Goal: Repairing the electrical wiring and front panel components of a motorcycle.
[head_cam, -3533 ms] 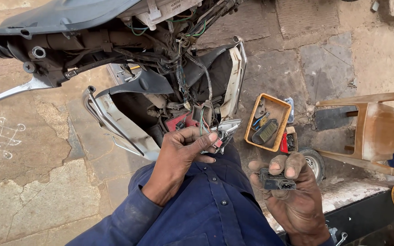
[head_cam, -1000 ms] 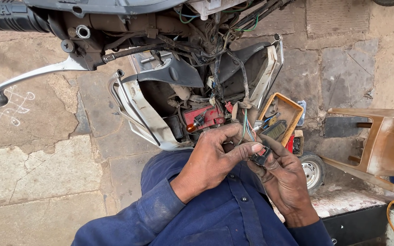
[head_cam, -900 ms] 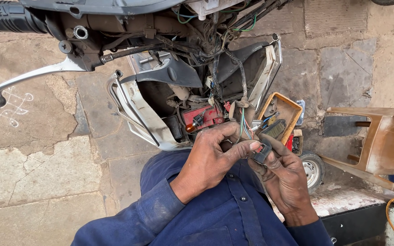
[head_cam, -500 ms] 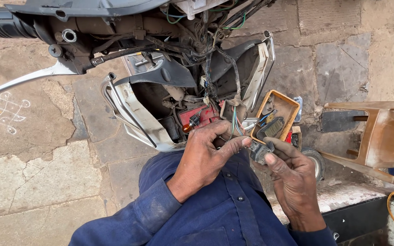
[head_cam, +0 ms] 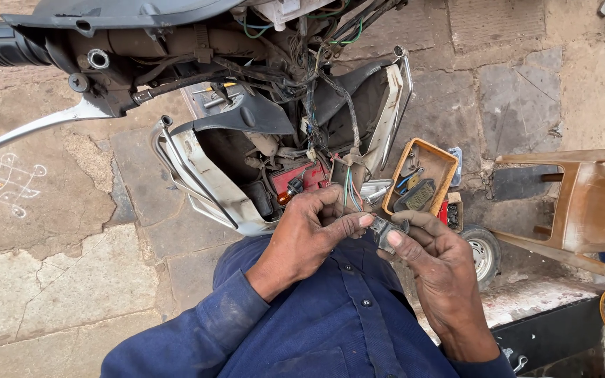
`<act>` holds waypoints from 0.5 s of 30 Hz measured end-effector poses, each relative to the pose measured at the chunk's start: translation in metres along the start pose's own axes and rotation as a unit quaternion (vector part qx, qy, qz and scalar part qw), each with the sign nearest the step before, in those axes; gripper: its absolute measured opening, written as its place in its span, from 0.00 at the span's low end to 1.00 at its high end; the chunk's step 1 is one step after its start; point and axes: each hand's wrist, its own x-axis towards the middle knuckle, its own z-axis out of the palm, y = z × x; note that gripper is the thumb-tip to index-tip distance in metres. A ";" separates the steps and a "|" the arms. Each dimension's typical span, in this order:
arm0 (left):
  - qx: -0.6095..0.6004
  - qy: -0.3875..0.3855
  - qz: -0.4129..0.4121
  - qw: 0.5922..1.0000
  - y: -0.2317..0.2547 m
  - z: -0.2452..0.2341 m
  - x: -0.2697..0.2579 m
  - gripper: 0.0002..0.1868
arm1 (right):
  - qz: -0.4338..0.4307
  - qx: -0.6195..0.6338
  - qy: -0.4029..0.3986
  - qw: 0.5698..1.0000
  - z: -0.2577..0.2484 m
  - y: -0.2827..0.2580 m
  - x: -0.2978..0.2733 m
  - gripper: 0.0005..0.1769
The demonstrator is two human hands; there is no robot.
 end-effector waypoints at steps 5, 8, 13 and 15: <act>-0.088 -0.019 -0.015 0.996 -0.009 -0.001 0.002 0.10 | -0.025 -0.073 -0.009 0.997 0.001 -0.008 -0.004 0.23; -0.152 -0.018 -0.048 0.987 -0.005 -0.001 0.001 0.10 | -0.028 -0.115 -0.012 0.993 0.004 -0.015 -0.005 0.23; -0.181 -0.020 -0.059 0.981 -0.014 -0.001 0.004 0.10 | -0.015 -0.141 -0.001 0.990 0.007 -0.021 -0.007 0.24; -0.149 -0.030 -0.075 0.985 -0.010 -0.003 0.002 0.11 | -0.029 -0.123 -0.013 0.992 0.010 -0.022 -0.009 0.24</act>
